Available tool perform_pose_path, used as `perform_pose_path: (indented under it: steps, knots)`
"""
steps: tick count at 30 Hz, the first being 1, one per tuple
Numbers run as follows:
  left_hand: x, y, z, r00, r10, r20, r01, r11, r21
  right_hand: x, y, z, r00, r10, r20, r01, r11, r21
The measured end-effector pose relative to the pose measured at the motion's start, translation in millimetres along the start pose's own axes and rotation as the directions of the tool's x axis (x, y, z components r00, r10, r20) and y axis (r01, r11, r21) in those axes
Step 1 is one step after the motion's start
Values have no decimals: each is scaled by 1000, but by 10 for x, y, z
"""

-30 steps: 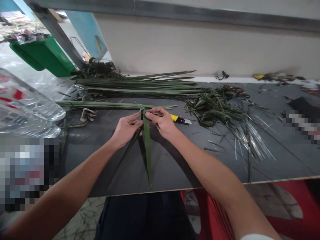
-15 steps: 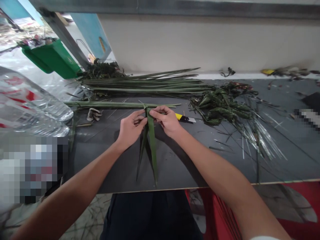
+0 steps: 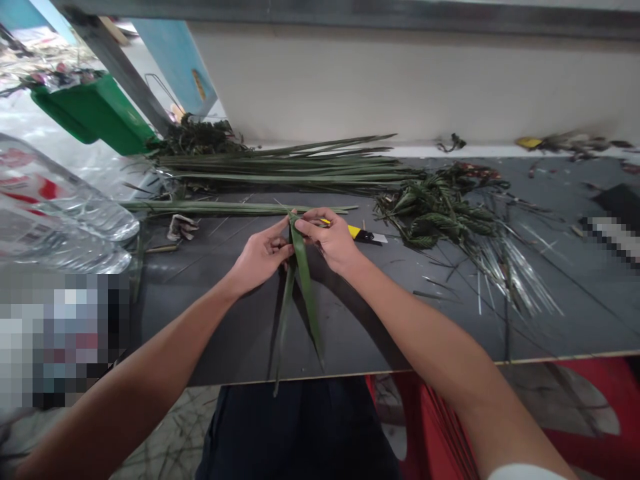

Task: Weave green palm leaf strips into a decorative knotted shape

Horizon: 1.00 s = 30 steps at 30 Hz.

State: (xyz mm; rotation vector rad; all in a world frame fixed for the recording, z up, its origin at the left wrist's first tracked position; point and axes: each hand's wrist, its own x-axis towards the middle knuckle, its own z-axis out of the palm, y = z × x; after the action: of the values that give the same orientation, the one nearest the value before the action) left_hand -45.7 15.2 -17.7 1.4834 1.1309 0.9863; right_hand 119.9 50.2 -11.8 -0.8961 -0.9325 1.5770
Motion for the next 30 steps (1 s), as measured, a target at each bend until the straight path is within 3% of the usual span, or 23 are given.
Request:
perform_pose_path:
  steps: [14, 19, 22, 30]
  knots:
    - [-67, 36, 45, 998, 47, 47, -53, 988, 146, -4, 0, -4, 996, 87, -6, -87, 995, 40]
    - [-85, 94, 67, 988, 109, -106, -79, 963, 256, 32, 19, -33, 986, 166, -14, -164, 982, 92]
    - [-92, 141, 70, 978, 132, -162, -90, 966, 241, 46, -3, -55, 978, 206, 25, -208, 972, 113]
    - [-83, 51, 72, 981, 176, -81, -154, 962, 224, 48, -27, -92, 969, 233, 83, -242, 961, 135]
